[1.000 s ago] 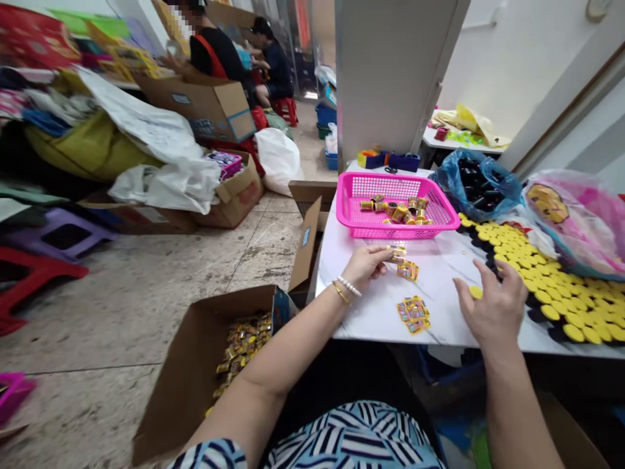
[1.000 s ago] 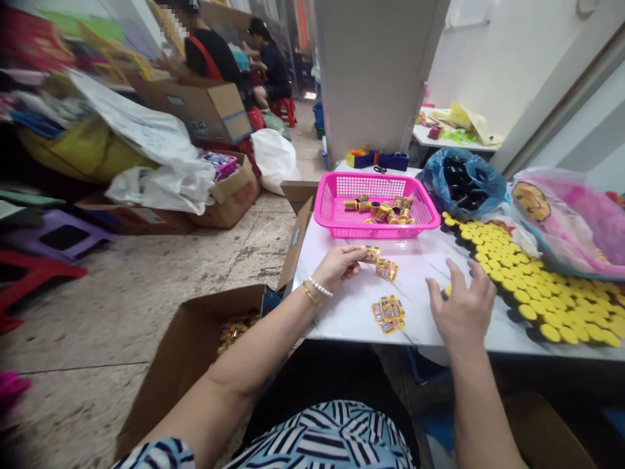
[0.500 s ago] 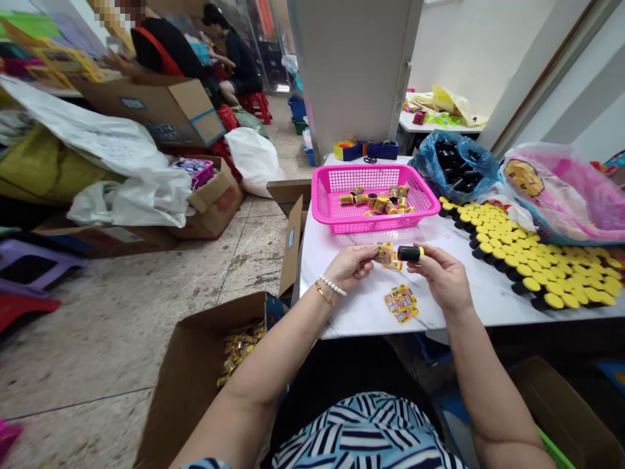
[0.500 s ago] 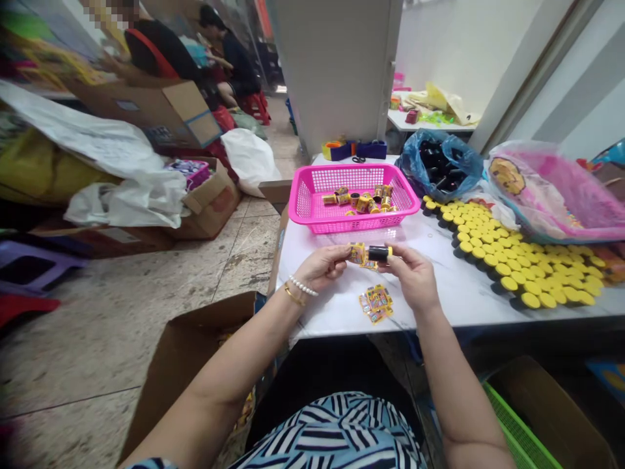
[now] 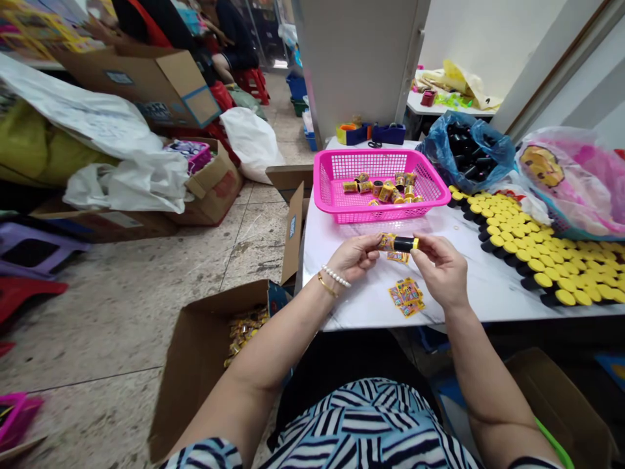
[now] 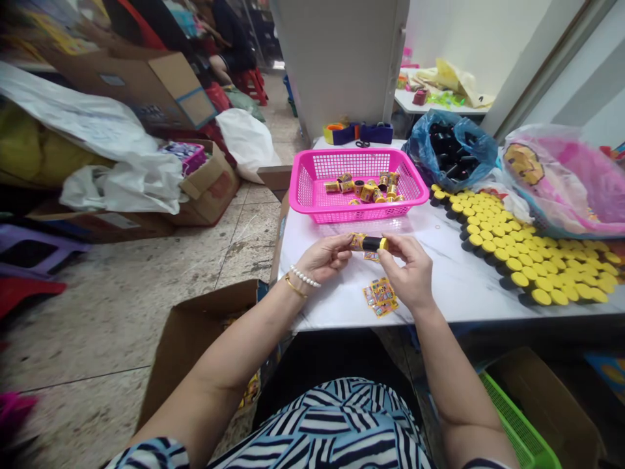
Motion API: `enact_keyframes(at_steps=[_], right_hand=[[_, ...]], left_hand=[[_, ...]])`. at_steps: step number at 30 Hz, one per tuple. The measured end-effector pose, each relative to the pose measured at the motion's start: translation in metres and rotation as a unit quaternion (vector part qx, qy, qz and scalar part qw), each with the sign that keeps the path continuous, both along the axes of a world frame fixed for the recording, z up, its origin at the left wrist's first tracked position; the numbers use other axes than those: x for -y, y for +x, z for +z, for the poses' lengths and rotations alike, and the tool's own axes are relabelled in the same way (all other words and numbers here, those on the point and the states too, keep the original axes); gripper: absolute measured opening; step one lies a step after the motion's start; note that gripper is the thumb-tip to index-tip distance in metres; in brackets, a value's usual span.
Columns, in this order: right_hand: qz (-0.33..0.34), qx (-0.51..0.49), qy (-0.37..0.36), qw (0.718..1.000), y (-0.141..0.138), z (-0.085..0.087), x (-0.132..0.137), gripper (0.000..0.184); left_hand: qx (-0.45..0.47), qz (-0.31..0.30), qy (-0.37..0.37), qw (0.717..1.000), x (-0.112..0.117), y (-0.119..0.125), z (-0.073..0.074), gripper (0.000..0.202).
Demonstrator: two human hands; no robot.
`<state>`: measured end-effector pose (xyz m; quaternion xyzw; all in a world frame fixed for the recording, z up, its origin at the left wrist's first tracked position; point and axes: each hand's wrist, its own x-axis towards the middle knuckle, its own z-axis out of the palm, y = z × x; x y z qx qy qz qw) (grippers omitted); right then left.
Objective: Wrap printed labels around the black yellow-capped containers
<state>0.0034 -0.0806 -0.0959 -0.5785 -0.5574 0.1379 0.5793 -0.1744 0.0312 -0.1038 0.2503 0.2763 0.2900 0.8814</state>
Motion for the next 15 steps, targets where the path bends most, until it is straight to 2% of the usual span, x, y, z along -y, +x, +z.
enact_keyframes(at_steps=[2, 5, 9, 15], right_hand=[[-0.011, 0.019, 0.001, 1.0, -0.003, 0.002, 0.0, 0.032], [-0.009, -0.025, -0.001, 1.0, -0.007, 0.001, -0.004, 0.031], [0.021, -0.061, 0.01, 0.998, -0.013, -0.007, -0.005, 0.03], [-0.013, 0.006, 0.04, 0.999, -0.017, -0.009, 0.003, 0.029]], left_hand=[[-0.003, 0.004, 0.027, 1.0, 0.0, 0.0, -0.003, 0.022], [0.0, 0.008, 0.064, 0.998, -0.001, 0.0, -0.009, 0.026], [0.021, 0.007, 0.023, 0.999, -0.005, -0.001, -0.009, 0.017], [0.016, -0.008, -0.017, 1.0, -0.004, -0.004, 0.003, 0.006]])
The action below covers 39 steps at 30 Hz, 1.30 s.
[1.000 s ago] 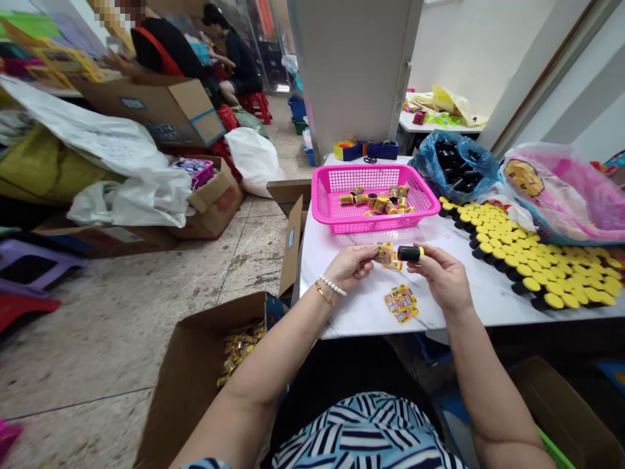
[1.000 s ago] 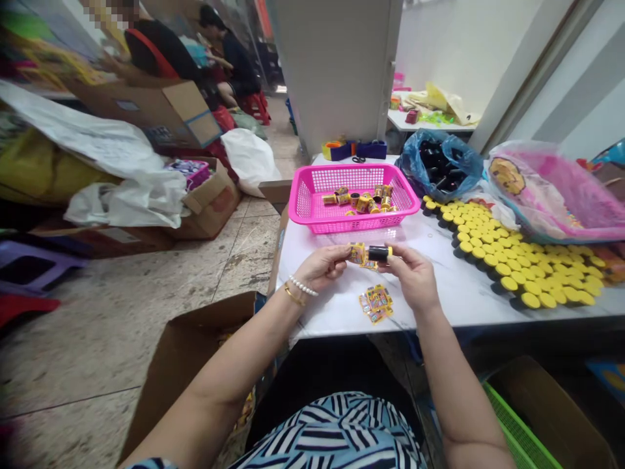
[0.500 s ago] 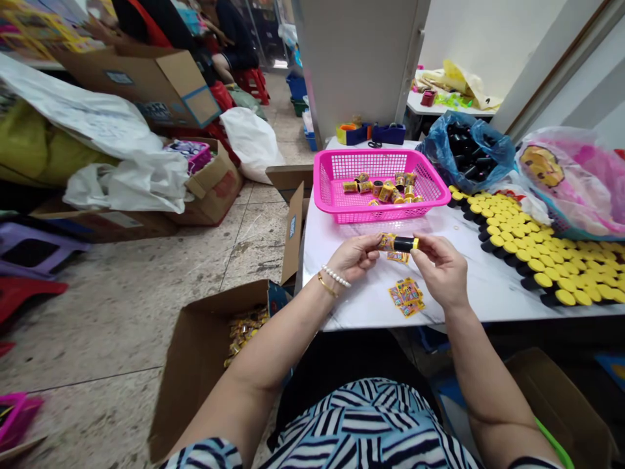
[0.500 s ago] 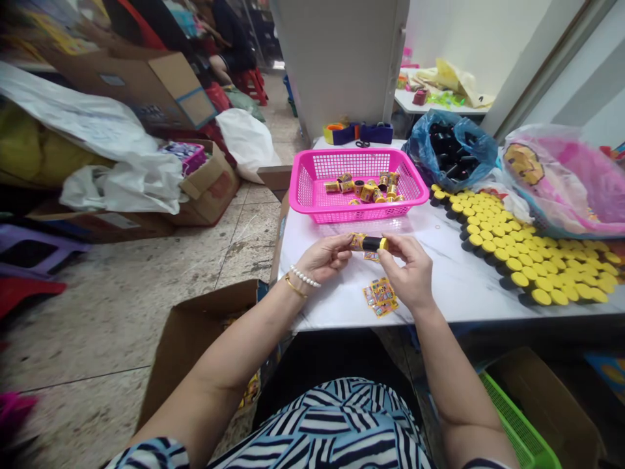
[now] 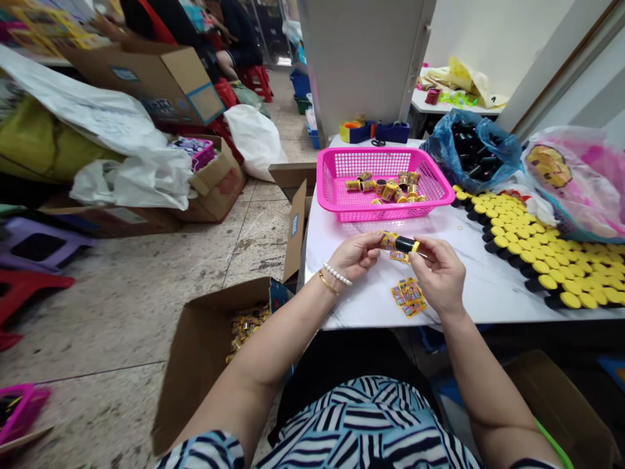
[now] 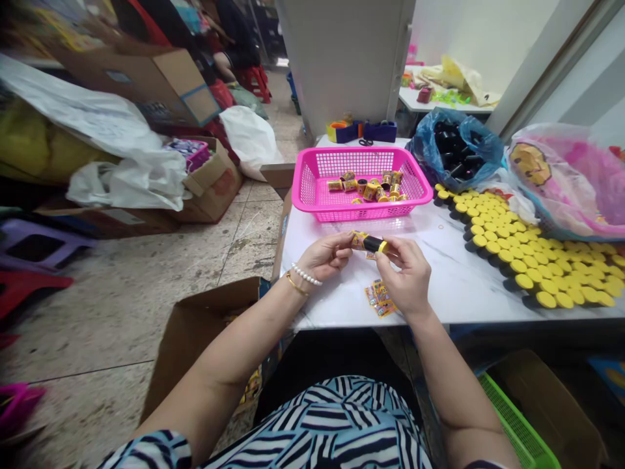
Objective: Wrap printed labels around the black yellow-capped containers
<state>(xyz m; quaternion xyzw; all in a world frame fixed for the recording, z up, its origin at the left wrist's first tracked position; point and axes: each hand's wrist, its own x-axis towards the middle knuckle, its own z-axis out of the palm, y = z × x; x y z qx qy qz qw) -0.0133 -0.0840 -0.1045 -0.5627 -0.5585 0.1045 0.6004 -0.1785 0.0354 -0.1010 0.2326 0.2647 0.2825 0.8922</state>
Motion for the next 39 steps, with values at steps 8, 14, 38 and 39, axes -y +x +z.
enact_keyframes(at_steps=[8, 14, 38, 39], right_hand=[[0.005, 0.041, -0.008, 0.999, 0.0, 0.003, 0.0, 0.032], [0.165, -0.212, -0.116, 0.956, 0.005, -0.01, -0.005, 0.034], [0.099, -0.01, -0.008, 0.995, 0.014, -0.003, 0.01, 0.036], [0.092, 0.031, -0.003, 0.995, 0.014, -0.003, 0.01, 0.038]], left_hand=[[0.006, 0.024, 0.071, 0.997, 0.001, 0.002, -0.006, 0.017], [0.013, 0.016, 0.103, 0.994, 0.001, 0.0, -0.01, 0.031], [-0.041, -0.03, 0.35, 0.935, 0.01, -0.001, -0.01, 0.043], [-0.046, -0.032, 0.351, 0.935, 0.011, -0.001, -0.009, 0.043]])
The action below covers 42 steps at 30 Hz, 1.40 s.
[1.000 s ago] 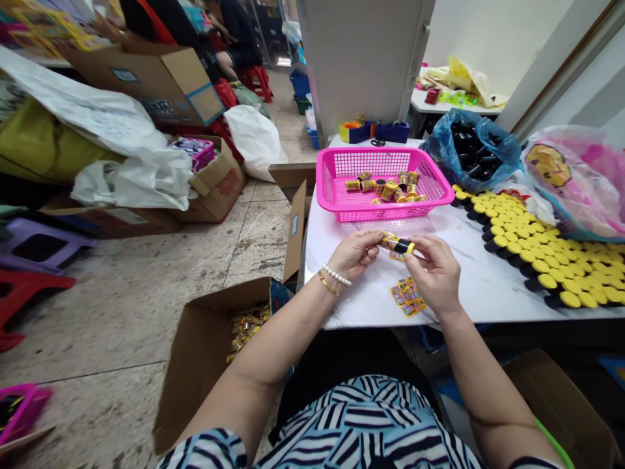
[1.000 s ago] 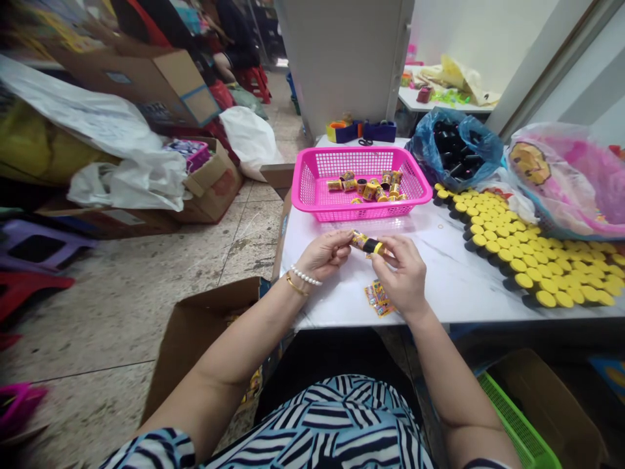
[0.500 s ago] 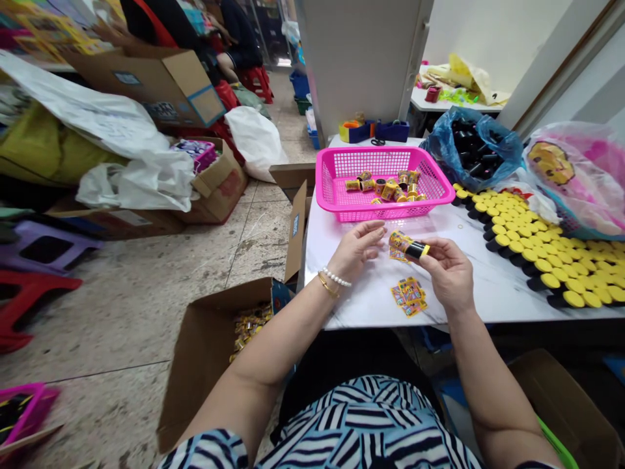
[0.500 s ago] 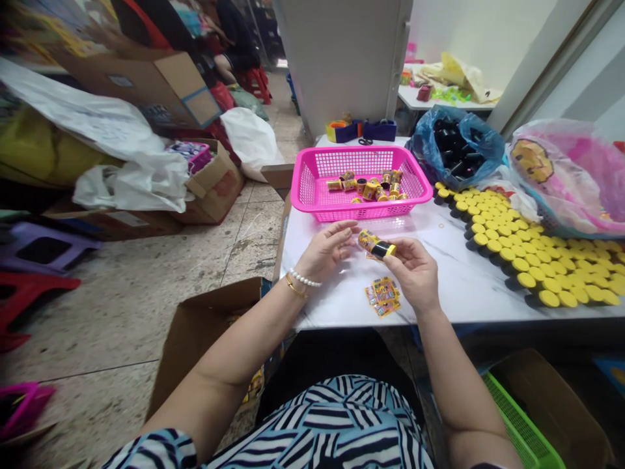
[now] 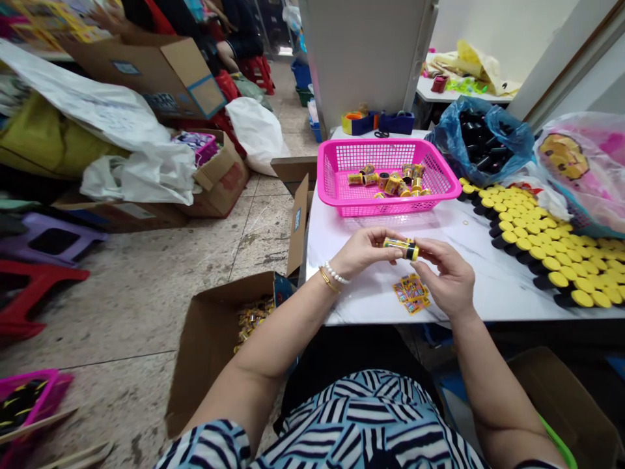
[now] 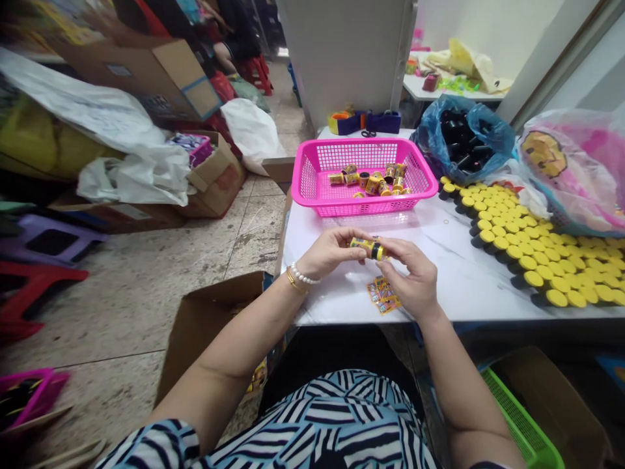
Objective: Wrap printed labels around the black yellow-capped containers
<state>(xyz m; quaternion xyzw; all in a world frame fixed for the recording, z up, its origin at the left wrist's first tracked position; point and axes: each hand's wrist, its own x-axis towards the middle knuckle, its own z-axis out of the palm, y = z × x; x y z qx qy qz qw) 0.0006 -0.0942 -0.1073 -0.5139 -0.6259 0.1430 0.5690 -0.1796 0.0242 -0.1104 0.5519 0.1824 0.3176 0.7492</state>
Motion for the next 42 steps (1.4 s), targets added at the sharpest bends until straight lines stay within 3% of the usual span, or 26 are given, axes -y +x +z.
enact_keyframes(at_steps=[3, 10, 14, 18, 20, 24, 31, 37, 42], right_hand=[[-0.009, 0.09, 0.037, 0.995, 0.0, 0.001, -0.001, 0.044], [-0.036, 0.177, 0.075, 0.981, 0.01, 0.002, -0.007, 0.045], [-0.045, 0.142, 0.045, 0.988, 0.008, -0.004, -0.009, 0.042], [-0.022, -0.031, -0.067, 0.997, 0.001, -0.013, -0.014, 0.033], [-0.007, -0.073, -0.081, 0.994, -0.001, -0.015, -0.017, 0.033], [0.006, -0.01, -0.038, 0.999, 0.002, -0.012, -0.018, 0.033], [-0.005, 0.051, -0.052, 0.997, 0.006, -0.002, -0.018, 0.032], [0.003, 0.168, 0.05, 0.985, 0.007, -0.001, -0.021, 0.035], [-0.004, 0.118, 0.0, 0.993, 0.015, -0.01, -0.025, 0.034]], left_hand=[[0.0, 0.003, 0.002, 1.0, 0.002, 0.0, 0.001, 0.044], [-0.012, -0.024, -0.07, 0.997, -0.007, -0.002, -0.001, 0.048], [0.002, -0.005, -0.003, 1.0, -0.006, 0.001, -0.003, 0.039], [-0.02, 0.011, 0.033, 0.999, 0.0, 0.004, -0.001, 0.039], [-0.043, 0.007, 0.017, 0.999, 0.0, 0.003, 0.0, 0.046], [-0.06, -0.007, -0.037, 0.997, -0.006, 0.001, -0.003, 0.053], [-0.03, 0.011, -0.03, 0.999, -0.012, 0.0, -0.004, 0.044], [-0.064, -0.006, -0.038, 0.997, -0.013, 0.001, -0.008, 0.047], [-0.077, 0.014, -0.005, 0.997, -0.01, 0.005, -0.009, 0.044]])
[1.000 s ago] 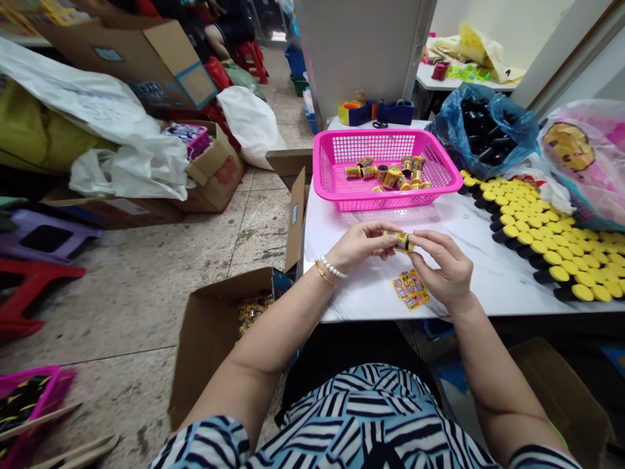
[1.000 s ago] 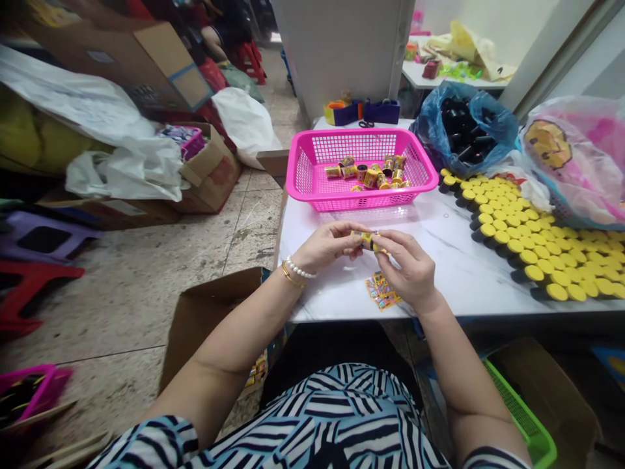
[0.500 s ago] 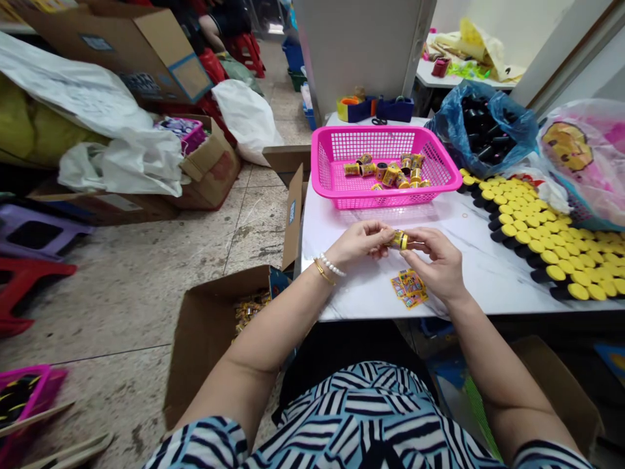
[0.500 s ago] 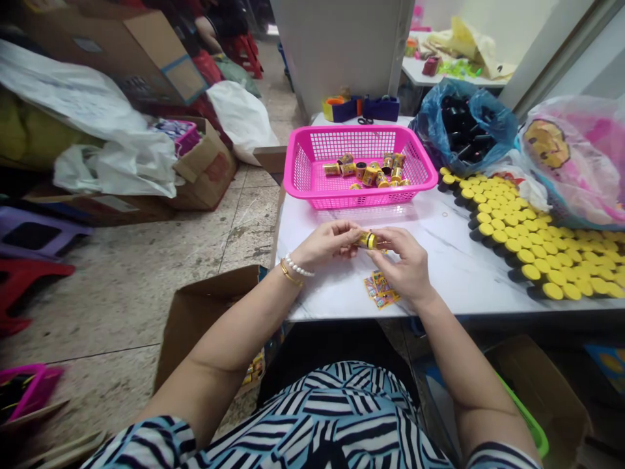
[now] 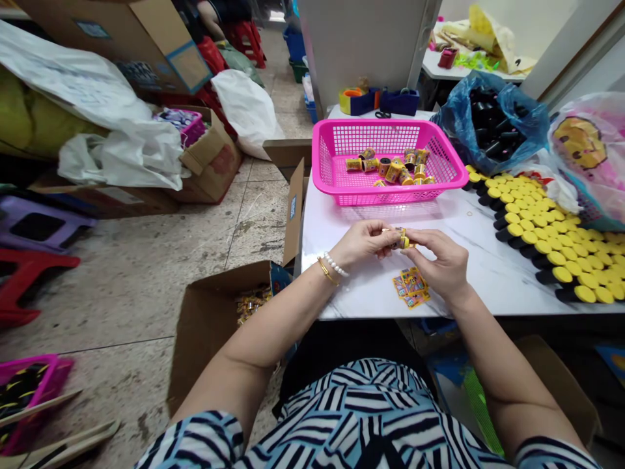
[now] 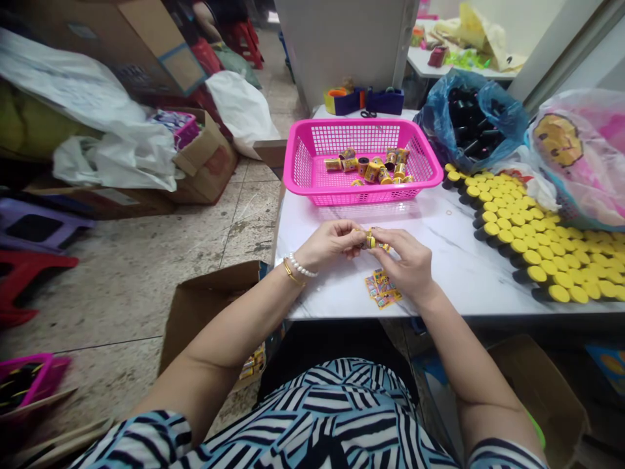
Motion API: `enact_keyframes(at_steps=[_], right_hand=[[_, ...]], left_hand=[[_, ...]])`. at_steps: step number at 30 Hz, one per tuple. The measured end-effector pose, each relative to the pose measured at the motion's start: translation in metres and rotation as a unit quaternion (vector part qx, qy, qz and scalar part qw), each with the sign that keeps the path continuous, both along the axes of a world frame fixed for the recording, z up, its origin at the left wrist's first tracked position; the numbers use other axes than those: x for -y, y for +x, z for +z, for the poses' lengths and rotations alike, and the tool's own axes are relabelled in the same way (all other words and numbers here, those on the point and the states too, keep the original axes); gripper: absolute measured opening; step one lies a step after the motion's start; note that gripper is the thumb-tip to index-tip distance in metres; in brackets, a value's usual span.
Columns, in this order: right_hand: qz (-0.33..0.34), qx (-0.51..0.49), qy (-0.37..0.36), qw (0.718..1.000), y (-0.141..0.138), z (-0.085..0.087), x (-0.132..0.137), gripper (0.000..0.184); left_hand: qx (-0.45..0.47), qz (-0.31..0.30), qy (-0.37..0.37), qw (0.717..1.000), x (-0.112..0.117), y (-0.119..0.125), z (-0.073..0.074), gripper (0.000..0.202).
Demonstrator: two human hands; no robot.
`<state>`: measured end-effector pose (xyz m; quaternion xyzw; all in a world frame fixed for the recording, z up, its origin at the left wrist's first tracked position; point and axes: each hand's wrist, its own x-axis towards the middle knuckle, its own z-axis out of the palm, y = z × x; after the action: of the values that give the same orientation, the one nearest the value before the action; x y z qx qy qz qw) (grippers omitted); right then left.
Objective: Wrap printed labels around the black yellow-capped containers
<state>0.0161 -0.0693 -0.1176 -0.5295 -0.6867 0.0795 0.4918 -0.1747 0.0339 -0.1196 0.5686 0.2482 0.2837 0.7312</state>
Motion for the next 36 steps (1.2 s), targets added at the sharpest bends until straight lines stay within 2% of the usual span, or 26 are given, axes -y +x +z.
enact_keyframes(at_steps=[2, 5, 8, 12, 15, 18, 20, 25, 30, 33, 36], right_hand=[[0.004, -0.077, -0.054, 0.996, 0.003, -0.005, -0.001, 0.032], [0.023, -0.196, -0.139, 0.971, 0.004, -0.01, -0.002, 0.042], [0.044, -0.246, -0.178, 0.952, 0.003, -0.012, -0.002, 0.053], [0.085, -0.267, -0.174, 0.944, 0.002, -0.01, -0.002, 0.053], [0.115, -0.246, -0.167, 0.948, 0.004, -0.008, -0.002, 0.041], [0.099, -0.246, -0.117, 0.957, 0.003, -0.006, -0.001, 0.023], [0.087, -0.258, -0.094, 0.958, 0.001, -0.006, -0.001, 0.017], [0.093, -0.243, -0.085, 0.962, -0.002, -0.007, -0.001, 0.029], [0.081, -0.267, -0.064, 0.958, -0.003, -0.007, -0.001, 0.018], [0.079, -0.29, -0.062, 0.952, -0.004, -0.01, -0.002, 0.016], [0.068, -0.239, -0.048, 0.967, -0.005, -0.012, -0.002, 0.025]], left_hand=[[0.0, 0.004, 0.011, 1.0, 0.002, 0.001, 0.0, 0.042], [0.021, 0.007, 0.037, 0.999, 0.004, 0.003, -0.002, 0.042], [0.056, -0.011, 0.052, 0.997, 0.005, 0.005, -0.004, 0.046], [0.025, -0.013, -0.008, 1.0, 0.006, 0.006, -0.005, 0.056], [0.008, -0.022, -0.044, 0.999, 0.008, 0.006, -0.002, 0.062], [0.047, -0.061, -0.081, 0.994, 0.011, 0.006, 0.001, 0.062], [0.071, -0.085, -0.119, 0.987, 0.011, 0.005, 0.002, 0.061], [0.064, -0.099, -0.148, 0.982, 0.01, 0.004, 0.0, 0.054], [0.082, -0.105, -0.162, 0.978, 0.011, 0.007, -0.001, 0.05], [0.059, -0.089, -0.176, 0.979, 0.012, 0.01, -0.002, 0.044], [0.028, -0.062, -0.187, 0.98, 0.013, 0.012, -0.001, 0.043]])
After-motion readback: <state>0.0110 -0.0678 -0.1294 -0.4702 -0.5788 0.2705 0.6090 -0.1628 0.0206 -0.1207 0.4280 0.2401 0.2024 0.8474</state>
